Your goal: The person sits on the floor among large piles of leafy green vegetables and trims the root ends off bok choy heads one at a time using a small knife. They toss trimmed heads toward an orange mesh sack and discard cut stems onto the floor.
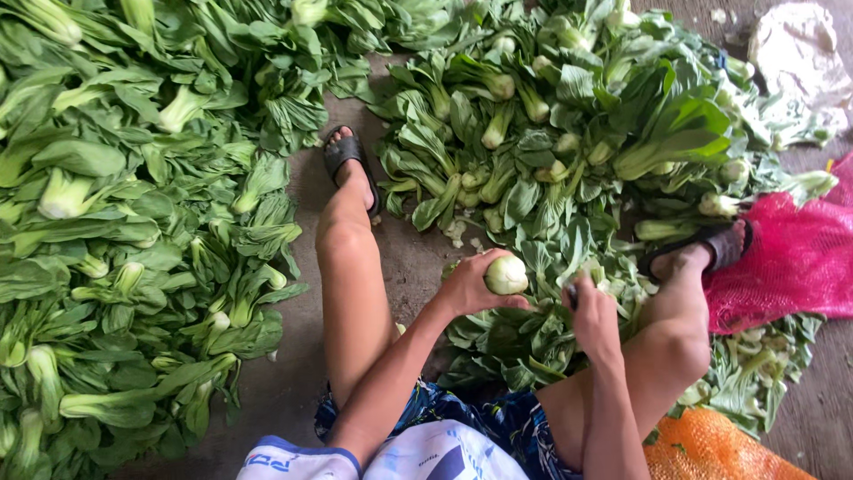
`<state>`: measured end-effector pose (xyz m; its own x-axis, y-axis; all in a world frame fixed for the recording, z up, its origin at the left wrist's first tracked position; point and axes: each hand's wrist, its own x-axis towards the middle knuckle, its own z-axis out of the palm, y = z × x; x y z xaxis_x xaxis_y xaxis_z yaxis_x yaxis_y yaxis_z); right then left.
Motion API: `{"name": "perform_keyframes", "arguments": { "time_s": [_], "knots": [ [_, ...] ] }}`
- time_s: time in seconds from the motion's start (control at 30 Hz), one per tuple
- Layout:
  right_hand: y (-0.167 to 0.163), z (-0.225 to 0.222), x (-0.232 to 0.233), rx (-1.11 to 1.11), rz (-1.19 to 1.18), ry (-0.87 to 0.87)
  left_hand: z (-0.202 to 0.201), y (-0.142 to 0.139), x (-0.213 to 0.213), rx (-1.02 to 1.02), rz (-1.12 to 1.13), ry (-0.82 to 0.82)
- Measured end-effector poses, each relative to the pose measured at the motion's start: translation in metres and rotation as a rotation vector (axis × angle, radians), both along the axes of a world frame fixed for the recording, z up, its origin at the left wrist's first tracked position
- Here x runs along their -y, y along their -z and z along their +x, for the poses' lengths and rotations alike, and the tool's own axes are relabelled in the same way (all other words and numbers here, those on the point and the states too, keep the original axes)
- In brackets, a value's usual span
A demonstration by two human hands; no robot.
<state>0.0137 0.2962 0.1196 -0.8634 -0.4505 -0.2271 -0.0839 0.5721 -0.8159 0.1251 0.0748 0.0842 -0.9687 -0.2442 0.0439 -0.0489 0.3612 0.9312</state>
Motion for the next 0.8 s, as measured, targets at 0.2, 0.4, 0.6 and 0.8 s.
{"name": "perform_keyframes", "arguments": {
  "time_s": [0.2, 0.4, 0.6, 0.8],
  "knots": [
    [-0.006, 0.011, 0.006, -0.316, 0.176, -0.131, -0.002, 0.001, -0.003, 0.074, 0.06, 0.054],
    [-0.001, 0.015, 0.006, -0.387, 0.244, -0.176, -0.002, -0.001, -0.003, 0.08, 0.092, 0.081],
    [-0.001, 0.021, 0.009, -0.461, 0.203, -0.241, -0.004, -0.006, -0.004, 0.107, 0.125, 0.099],
    [0.003, 0.027, 0.012, -0.465, 0.184, -0.218, -0.002, -0.003, -0.005, 0.111, 0.083, 0.097]
  ]
}}
